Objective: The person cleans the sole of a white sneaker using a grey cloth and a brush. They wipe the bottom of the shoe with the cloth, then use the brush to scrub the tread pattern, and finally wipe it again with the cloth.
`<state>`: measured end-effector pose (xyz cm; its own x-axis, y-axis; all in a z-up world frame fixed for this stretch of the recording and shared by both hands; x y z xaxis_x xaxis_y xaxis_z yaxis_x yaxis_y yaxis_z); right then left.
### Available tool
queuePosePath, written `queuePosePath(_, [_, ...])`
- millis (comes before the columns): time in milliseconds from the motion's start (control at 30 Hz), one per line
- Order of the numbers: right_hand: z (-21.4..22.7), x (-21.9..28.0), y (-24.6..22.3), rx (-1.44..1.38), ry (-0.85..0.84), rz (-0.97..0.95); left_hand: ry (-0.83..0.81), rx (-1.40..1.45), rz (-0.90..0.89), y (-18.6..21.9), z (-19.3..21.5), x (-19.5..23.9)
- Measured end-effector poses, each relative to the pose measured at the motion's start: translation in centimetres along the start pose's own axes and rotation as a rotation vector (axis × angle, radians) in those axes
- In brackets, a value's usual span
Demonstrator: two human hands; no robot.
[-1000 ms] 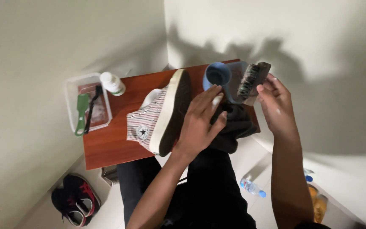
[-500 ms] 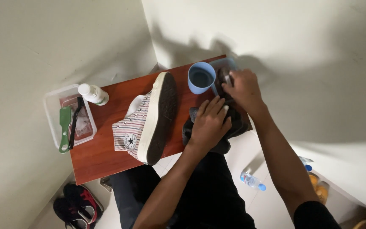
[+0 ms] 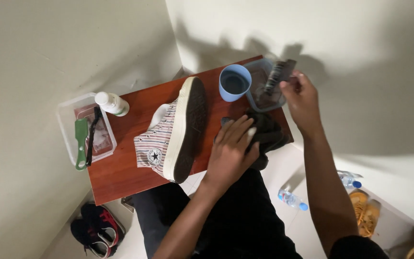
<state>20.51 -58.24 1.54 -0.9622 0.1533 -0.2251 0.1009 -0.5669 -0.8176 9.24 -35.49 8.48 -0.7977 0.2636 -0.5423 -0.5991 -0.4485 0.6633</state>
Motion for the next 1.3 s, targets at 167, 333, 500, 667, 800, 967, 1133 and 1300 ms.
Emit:
queuePosePath(167, [2.7,4.3,-6.4,-0.309,0.016,-0.053,0.088,-0.002,-0.018,0.4,6.8,2.4])
queuePosePath(333, [-0.4,8.2,-9.4,-0.298,-0.076,-0.073,0.195,-0.115,0.052,-1.9,12.1,7.5])
queuePosePath(500, [-9.1,12.4,-12.9,-0.431,-0.212,-0.096,0.171,-0.403,0.139,-3.5,12.8,11.6])
queuePosePath(667, [-15.1,13.5,-11.0,-0.171,-0.343,0.148,0.183,-0.618,0.066,-5.3,11.1,13.3])
queuePosePath(800, [-16.2,14.6,-13.7,-0.033,-0.349,0.348,0.238,-0.683,0.017,-6.0,11.0,13.9])
queuePosePath(967, [-17.1,14.7,-14.6,0.1,-0.378,0.486,0.307,-0.549,0.108,-9.6,12.7,14.5])
queuePosePath(1133, [-17.4,14.4,-17.3,0.112,-0.395,0.578,0.305,-0.446,0.243,-11.2,14.1,14.2])
queuePosePath(1300, [-20.1,14.0,-20.0,0.151,-0.289,0.737,0.307,-0.389,0.296,-11.8,14.6,14.3])
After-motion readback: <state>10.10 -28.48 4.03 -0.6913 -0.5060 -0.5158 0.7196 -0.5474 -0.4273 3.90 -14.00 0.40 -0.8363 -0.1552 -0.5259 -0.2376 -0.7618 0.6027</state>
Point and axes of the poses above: each hand's wrist, its own x-axis away from the middle knuckle, its own z-axis out of the back of the hand, y = z × x, the point moved 7 cm from there along -x, towards the middle knuckle, and after that the axes turned 6 degrees about x, right-handed, at the moved point
